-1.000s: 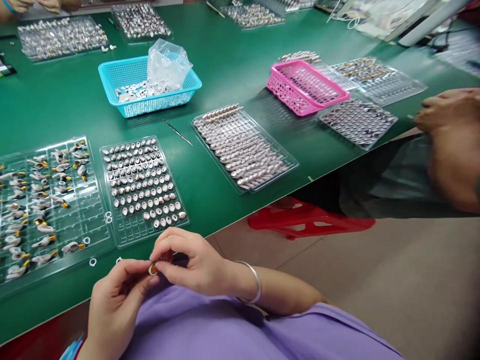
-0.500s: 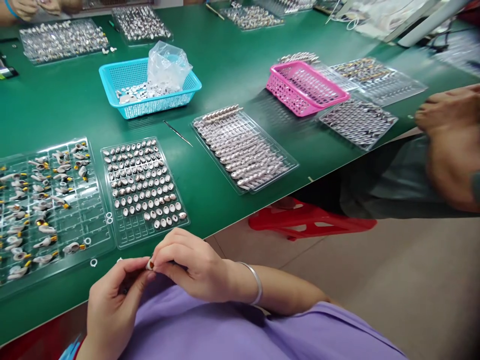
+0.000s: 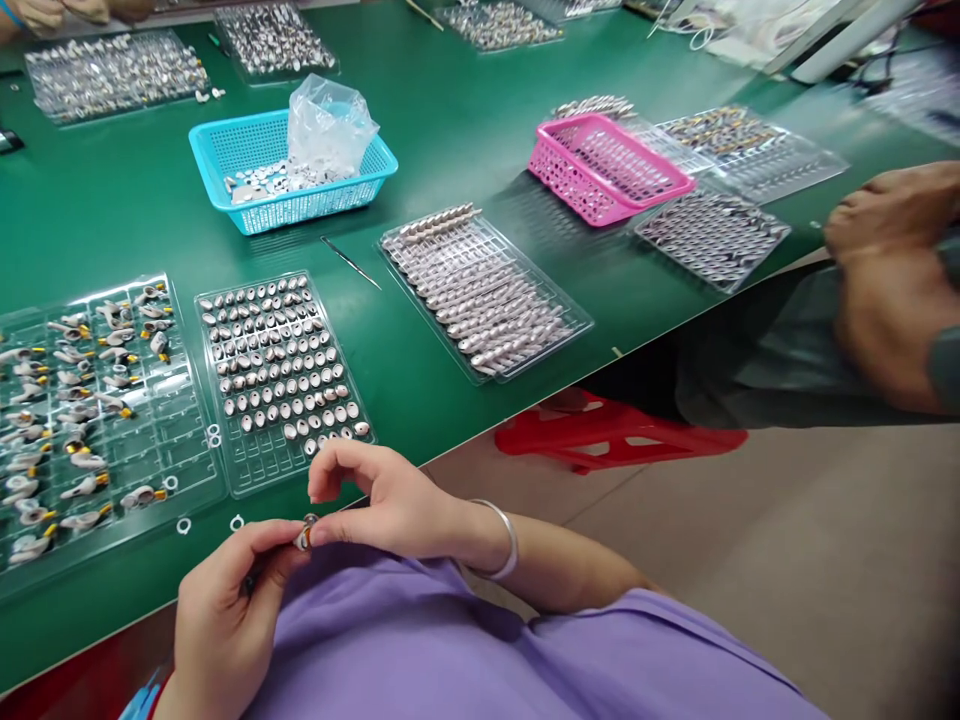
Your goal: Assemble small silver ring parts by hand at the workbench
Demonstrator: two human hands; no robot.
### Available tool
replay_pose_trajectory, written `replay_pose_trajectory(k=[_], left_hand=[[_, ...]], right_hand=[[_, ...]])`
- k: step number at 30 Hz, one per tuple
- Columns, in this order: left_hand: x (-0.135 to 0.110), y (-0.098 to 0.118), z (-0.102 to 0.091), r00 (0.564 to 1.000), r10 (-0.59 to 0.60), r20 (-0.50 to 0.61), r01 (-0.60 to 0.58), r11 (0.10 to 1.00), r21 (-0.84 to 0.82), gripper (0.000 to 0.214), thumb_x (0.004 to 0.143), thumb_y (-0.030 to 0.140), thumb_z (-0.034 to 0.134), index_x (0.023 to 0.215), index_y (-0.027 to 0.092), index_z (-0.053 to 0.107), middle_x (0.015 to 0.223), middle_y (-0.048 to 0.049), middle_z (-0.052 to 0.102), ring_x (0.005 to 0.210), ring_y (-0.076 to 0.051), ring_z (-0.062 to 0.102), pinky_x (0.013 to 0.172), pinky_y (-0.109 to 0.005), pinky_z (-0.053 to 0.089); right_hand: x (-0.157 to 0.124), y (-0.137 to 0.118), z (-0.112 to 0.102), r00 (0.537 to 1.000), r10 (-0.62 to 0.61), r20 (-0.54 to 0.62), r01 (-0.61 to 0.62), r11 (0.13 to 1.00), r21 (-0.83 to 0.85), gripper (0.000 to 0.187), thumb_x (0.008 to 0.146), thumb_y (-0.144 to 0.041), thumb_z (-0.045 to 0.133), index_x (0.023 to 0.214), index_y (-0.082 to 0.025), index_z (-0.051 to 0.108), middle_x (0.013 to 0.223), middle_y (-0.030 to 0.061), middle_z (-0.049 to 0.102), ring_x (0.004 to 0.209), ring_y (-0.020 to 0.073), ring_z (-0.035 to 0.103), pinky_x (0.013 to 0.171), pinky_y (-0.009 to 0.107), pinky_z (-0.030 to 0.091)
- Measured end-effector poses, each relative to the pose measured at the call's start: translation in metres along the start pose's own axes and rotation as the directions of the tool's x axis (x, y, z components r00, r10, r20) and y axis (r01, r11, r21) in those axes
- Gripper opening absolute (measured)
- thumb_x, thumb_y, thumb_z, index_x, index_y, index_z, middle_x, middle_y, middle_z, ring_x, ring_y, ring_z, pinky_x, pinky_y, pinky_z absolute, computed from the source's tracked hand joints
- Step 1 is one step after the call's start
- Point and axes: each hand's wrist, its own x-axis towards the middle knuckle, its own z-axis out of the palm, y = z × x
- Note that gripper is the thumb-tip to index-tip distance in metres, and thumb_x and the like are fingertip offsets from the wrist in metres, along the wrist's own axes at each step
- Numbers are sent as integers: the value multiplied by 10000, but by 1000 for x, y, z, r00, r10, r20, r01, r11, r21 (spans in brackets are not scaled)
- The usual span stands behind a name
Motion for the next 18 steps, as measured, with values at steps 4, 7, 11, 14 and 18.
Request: replay_pose_trajectory(k=[4, 7, 11, 14, 18], left_hand=[[0, 2, -2, 998, -60, 31, 61, 997, -41, 131, 819, 180, 650, 892, 251, 731, 731, 30, 772, 578, -129, 720, 595, -164, 579], [-2, 2, -3, 994, -96, 55, 99, 993, -64, 133, 822, 202, 649, 909, 248, 739, 748, 15, 775, 586, -142, 724, 595, -184, 586], [-2, 1, -3, 994, -90, 69, 94, 994, -48, 133, 824, 214, 648, 910, 245, 745, 739, 5, 771, 584, -152, 721, 587, -197, 585], [-1, 2, -2, 995, -66, 78, 69, 997, -45, 128, 831, 208, 645, 905, 248, 741, 720, 14, 763, 573, -142, 714, 571, -181, 574], [0, 3, -2, 995, -52, 83, 56, 997, -57, 149, 836, 185, 644, 924, 268, 731, 712, 39, 756, 560, -117, 704, 572, -154, 560]], right_hand=[[5, 0, -6, 967, 140, 213, -178, 969, 170, 309, 725, -313, 793, 870, -138, 583, 860, 20, 632, 787, 111, 627, 761, 257, 530], [5, -1, -8, 957, 154, 246, -197, 967, 161, 283, 753, -328, 768, 850, -130, 590, 816, 19, 643, 744, 106, 635, 722, 244, 535], [4, -4, -12, 979, -9, 206, 13, 1000, -21, 199, 750, -234, 770, 840, -127, 628, 809, 10, 624, 723, 95, 611, 720, 234, 547], [4, -7, -16, 964, -117, 238, 145, 984, -104, 170, 773, -238, 755, 843, -127, 648, 817, 17, 601, 729, 94, 602, 703, 221, 561], [4, -8, -18, 950, -171, 260, 210, 969, -128, 148, 792, -217, 738, 867, -120, 655, 883, 39, 592, 745, 89, 607, 718, 217, 573]])
